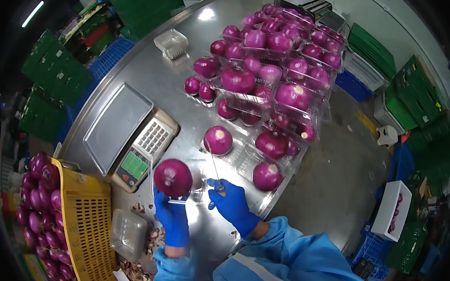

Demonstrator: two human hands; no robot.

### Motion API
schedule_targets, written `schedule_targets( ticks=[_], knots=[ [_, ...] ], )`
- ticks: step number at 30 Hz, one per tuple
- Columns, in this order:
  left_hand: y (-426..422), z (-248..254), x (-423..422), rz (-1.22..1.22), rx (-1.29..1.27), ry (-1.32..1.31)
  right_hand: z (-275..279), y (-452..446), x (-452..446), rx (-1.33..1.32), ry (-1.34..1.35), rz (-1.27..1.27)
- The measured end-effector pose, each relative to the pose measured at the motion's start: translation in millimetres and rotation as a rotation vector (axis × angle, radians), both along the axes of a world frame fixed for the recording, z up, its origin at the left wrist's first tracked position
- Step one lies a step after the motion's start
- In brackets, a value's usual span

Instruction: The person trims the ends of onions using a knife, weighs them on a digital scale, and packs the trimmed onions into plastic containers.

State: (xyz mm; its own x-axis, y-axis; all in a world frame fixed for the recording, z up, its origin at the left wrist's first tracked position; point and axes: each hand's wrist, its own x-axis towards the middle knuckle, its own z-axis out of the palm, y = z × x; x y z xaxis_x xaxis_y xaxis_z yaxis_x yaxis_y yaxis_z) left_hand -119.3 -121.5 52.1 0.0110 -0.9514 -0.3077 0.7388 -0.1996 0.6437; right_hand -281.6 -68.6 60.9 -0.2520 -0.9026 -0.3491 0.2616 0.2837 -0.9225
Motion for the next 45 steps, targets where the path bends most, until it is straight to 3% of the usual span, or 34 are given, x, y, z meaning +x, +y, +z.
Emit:
schedule_targets(
  ticks=[3,6,10,11,16,20,21,23,25,26,37,40,43,45],
  knots=[
    [-47.5,1.9,-22.9,-0.011,-0.034,0.037,33.5,-23.1,-17.0,0.144,0.187,0.175],
    [-109.6,-8.4,-36.8,-0.067,-0.104,-0.131,20.7,-23.7,-18.9,-0.119,0.103,0.107],
    [-194.4,-32.8,-41.0,-0.101,-0.232,-0.427,5.2,-7.3,-23.6,-0.03,-0.038,0.345],
    [-208.9,-35.9,-45.5,-0.077,-0.231,-0.395,4.7,0.2,-24.2,-0.028,-0.055,0.399],
    [-237.1,3.7,-82.8,-0.011,-0.273,-0.613,-18.6,23.0,-27.0,0.148,-0.063,0.678],
    [-291.1,-80.0,-79.8,-0.045,-0.225,-0.576,-19.2,23.1,-29.1,0.165,-0.03,0.706],
    [-296.9,-91.5,-80.2,-0.06,-0.221,-0.589,-18.6,21.7,-29.4,0.14,-0.009,0.702],
    [-281.0,-44.8,-99.7,0.034,-0.102,-0.73,-17.8,20.2,-29.6,0.147,-0.003,0.698],
    [-298.8,-96.5,-89.3,0.0,-0.203,-0.956,-13.1,14.9,-30.1,0.191,-0.004,0.714],
    [-304.7,-124.0,-91.6,0.129,-0.325,-1.128,-7.7,9.9,-31.3,0.234,-0.009,0.73],
    [-286.4,-123.1,-129.0,0.355,-0.252,-1.222,-7.7,18.7,-45.6,0.26,0.119,0.717],
    [-286.0,-123.2,-127.0,0.354,-0.23,-1.281,-16.6,30.4,-45.6,0.192,0.101,0.678],
    [-285.5,-120.2,-114.8,0.237,-0.121,-1.479,-17.2,36.8,-46.1,0.141,0.071,0.625],
    [-286.5,-113.0,-105.7,0.143,-0.095,-1.468,-15.4,42.5,-46.5,0.104,0.094,0.587]
  ],
)
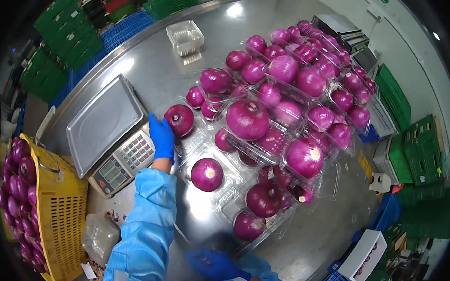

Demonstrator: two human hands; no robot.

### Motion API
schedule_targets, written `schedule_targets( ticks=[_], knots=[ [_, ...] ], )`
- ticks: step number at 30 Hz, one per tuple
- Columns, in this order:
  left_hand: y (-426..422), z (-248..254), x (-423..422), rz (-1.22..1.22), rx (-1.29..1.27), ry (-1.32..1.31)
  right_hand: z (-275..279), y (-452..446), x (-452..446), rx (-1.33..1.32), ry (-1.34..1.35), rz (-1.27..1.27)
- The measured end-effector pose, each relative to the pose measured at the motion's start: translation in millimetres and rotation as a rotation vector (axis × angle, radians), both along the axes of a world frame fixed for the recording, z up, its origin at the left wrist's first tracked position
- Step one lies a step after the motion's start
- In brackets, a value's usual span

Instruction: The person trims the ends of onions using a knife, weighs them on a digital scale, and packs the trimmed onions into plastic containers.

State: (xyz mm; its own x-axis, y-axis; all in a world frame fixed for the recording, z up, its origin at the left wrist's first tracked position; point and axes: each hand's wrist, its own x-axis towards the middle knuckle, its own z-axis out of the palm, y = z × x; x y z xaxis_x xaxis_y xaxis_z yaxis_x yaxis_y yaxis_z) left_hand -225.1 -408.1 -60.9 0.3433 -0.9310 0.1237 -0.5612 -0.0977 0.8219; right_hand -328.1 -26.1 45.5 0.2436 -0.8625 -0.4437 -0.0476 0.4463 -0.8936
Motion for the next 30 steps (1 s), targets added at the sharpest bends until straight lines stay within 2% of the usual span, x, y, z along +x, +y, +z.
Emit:
schedule_targets(
  ticks=[4,6,8,15,18,20,22,23,24,25,26,28,30],
  knots=[
    [-8.9,3.5,11.4,-0.008,0.014,-0.011,4.3,3.2,-1.2,0.086,-0.085,-0.006],
    [-6.3,15.2,19.4,-0.056,0.067,0.064,25.4,-5.7,-8.2,0.159,-0.176,0.02],
    [-4.4,29.2,29.5,-0.154,0.155,0.163,29.8,0.1,-8.8,0.168,-0.152,-0.037],
    [-13.7,-0.3,42.6,-0.135,-0.108,0.139,47.7,20.9,-20.2,0.257,-0.198,-0.206],
    [-7.4,2.0,44.5,-0.216,-0.081,0.034,48.2,27.0,-21.8,0.202,-0.073,-0.195],
    [-0.4,0.8,48.6,-0.262,-0.095,0.052,40.7,34.4,-19.2,0.201,-0.115,-0.18],
    [28.7,18.3,51.4,-0.313,-0.089,0.142,35.5,37.5,-14.1,0.174,-0.137,-0.163],
    [60.7,50.5,53.6,-0.336,-0.039,0.117,34.6,36.3,-10.6,0.148,-0.143,-0.151],
    [75.1,39.7,67.5,-0.357,-0.004,0.223,34.0,35.0,-6.4,0.122,-0.149,-0.138],
    [107.5,73.2,78.6,-0.4,-0.015,0.148,33.9,33.1,-2.8,0.111,-0.151,-0.115],
    [134.6,82.5,99.4,-0.418,-0.057,0.065,34.2,29.7,0.1,0.1,-0.153,-0.094],
    [194.6,122.1,140.8,-0.337,-0.021,0.211,34.5,23.8,7.8,0.084,-0.141,-0.042],
    [247.7,151.6,198.5,-0.2,-0.048,0.045,36.3,20.1,20.3,0.08,-0.119,0.018]
  ],
)
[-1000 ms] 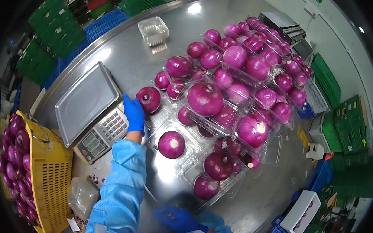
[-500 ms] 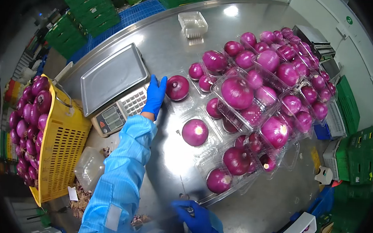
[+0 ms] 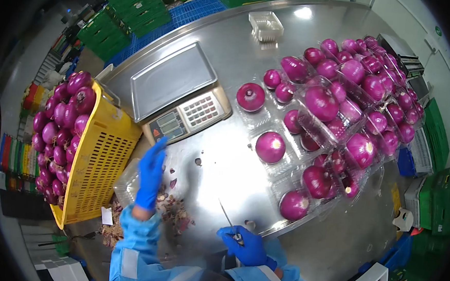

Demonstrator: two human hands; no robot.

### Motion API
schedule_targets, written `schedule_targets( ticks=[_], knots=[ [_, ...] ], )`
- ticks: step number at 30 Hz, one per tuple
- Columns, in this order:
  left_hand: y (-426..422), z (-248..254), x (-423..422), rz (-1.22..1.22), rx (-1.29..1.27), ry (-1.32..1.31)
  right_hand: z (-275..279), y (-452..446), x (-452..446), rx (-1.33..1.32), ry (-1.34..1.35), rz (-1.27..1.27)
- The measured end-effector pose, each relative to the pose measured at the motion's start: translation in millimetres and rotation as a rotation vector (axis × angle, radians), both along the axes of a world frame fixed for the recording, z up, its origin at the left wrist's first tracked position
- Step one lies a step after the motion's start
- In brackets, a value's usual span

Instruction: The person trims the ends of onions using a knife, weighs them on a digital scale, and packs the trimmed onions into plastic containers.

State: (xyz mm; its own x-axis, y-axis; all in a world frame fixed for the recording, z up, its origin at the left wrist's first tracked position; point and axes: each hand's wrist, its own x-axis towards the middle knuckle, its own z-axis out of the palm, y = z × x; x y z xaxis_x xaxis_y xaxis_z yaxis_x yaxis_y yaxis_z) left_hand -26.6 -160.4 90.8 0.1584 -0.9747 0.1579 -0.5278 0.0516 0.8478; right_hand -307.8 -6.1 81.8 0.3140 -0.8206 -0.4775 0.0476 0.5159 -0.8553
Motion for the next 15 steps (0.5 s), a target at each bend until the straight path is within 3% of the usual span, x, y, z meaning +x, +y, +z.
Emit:
schedule_targets(
  ticks=[3,4,5,8,10,11,13,15],
  knots=[
    [73.0,37.2,77.5,0.229,-0.085,-0.109,0.4,-3.4,26.0,0.008,0.027,0.086],
    [92.4,33.5,97.4,0.168,-0.037,-0.231,-6.4,-1.8,35.6,0.001,0.053,0.122],
    [111.7,23.7,117.1,0.107,0.007,-0.353,-12.9,-0.1,45.0,0.039,0.047,0.155],
    [163.0,-34.5,166.3,-0.109,0.279,-0.848,-15.1,2.5,77.2,-0.196,0.146,0.245],
    [169.9,-79.0,190.5,-0.159,0.293,-1.075,-11.3,4.0,93.0,-0.229,0.107,0.29],
    [172.1,-98.8,201.4,-0.135,0.201,-1.117,-13.3,7.1,100.2,-0.299,0.113,0.3],
    [169.1,-76.9,184.6,-0.116,0.075,-1.04,-10.6,17.5,112.1,-0.378,0.133,0.297],
    [164.0,-58.8,173.0,-0.131,-0.013,-0.972,6.0,20.8,114.0,-0.291,0.162,0.352]
  ],
)
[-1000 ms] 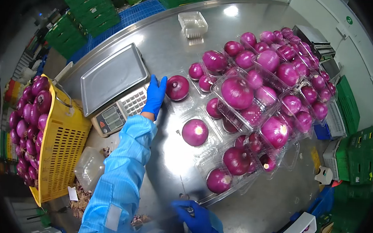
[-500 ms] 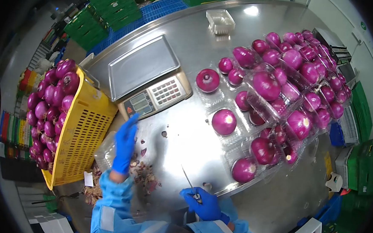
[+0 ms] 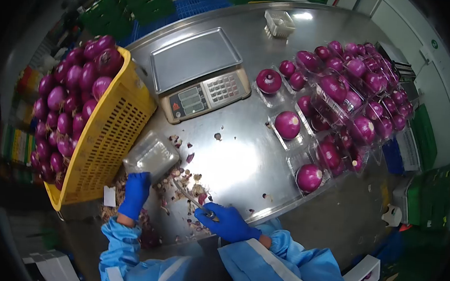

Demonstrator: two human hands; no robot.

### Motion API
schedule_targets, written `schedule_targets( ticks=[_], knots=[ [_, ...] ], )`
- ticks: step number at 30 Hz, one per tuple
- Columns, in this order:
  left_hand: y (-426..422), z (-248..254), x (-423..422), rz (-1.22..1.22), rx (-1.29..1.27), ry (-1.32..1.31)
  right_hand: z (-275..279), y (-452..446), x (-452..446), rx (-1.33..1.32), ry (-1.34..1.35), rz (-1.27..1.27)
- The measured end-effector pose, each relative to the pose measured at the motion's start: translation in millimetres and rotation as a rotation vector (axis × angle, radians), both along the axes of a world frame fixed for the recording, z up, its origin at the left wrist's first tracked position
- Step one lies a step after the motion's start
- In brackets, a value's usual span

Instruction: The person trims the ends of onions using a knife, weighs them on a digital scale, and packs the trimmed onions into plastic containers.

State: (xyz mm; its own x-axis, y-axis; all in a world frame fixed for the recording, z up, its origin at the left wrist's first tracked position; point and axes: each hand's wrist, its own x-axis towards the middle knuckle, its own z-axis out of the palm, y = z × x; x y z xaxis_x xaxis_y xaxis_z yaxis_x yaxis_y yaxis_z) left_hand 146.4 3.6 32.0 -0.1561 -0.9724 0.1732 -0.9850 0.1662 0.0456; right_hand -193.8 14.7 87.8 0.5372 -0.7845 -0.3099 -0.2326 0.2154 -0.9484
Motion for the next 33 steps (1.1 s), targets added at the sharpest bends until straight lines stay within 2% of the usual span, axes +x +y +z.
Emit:
schedule_targets(
  ticks=[3,5,8,10,12,13,14,15,16,17,21,22,23,27,29,30,31,32,33],
  knots=[
    [-3.6,25.6,-3.7,-0.054,-0.013,0.06,2.9,12.9,0.8,-0.007,0.056,-0.008],
    [-7.1,39.2,-4.8,-0.037,-0.021,0.193,-9.4,19.0,-2.0,-0.007,0.049,-0.044],
    [-8.9,68.4,-17.7,-0.019,-0.096,0.588,0.2,23.2,-7.9,0.094,0.077,-0.084],
    [-6.0,57.6,-21.6,0.063,-0.163,0.671,9.9,25.8,-10.6,0.109,0.089,-0.146],
    [-5.3,53.1,-37.3,-0.021,-0.181,0.669,20.2,29.1,-14.0,-0.015,-0.028,-0.228],
    [-9.1,51.5,-58.1,-0.143,-0.165,0.619,25.2,29.7,-14.0,-0.081,-0.096,-0.256],
    [-21.1,31.3,-84.7,-0.249,-0.295,0.551,30.0,32.3,-13.6,0.038,-0.074,-0.297],
    [-28.0,4.3,-108.5,-0.257,-0.07,0.256,37.8,31.2,-10.7,0.036,-0.059,-0.278],
    [-34.7,-14.0,-130.1,-0.393,-0.043,0.576,45.8,29.8,-8.6,0.034,-0.039,-0.264],
    [-43.4,-47.2,-153.9,-0.439,-0.133,0.628,48.8,27.8,-7.2,0.029,-0.017,-0.253],
    [-65.7,-105.1,-194.0,-0.57,0.046,0.213,44.1,22.9,-5.6,0.068,0.047,-0.157],
    [-64.9,-94.7,-192.8,-0.61,0.044,0.183,35.3,23.2,-8.2,0.06,-0.02,-0.143],
    [-62.4,-84.9,-192.7,-0.569,0.219,0.173,32.6,22.7,-9.0,0.059,-0.028,-0.155],
    [-42.8,29.3,-133.8,-0.431,0.057,0.511,42.1,15.5,-1.3,0.163,-0.02,-0.243],
    [-50.3,76.0,-72.7,-0.3,-0.165,0.572,29.9,14.4,-3.7,0.179,-0.021,-0.273],
    [-50.4,129.8,-48.4,-0.132,-0.281,0.704,21.8,13.3,-3.1,0.172,-0.027,-0.268],
    [-57.1,133.8,-2.5,0.024,-0.436,0.4,19.1,10.8,-0.3,0.149,-0.028,-0.235],
    [-66.0,166.5,22.8,0.15,-0.484,0.735,18.0,8.5,3.3,0.126,-0.029,-0.202],
    [-77.5,194.5,52.8,0.25,-0.589,0.835,18.2,6.5,8.6,0.105,-0.028,-0.17]
  ],
)
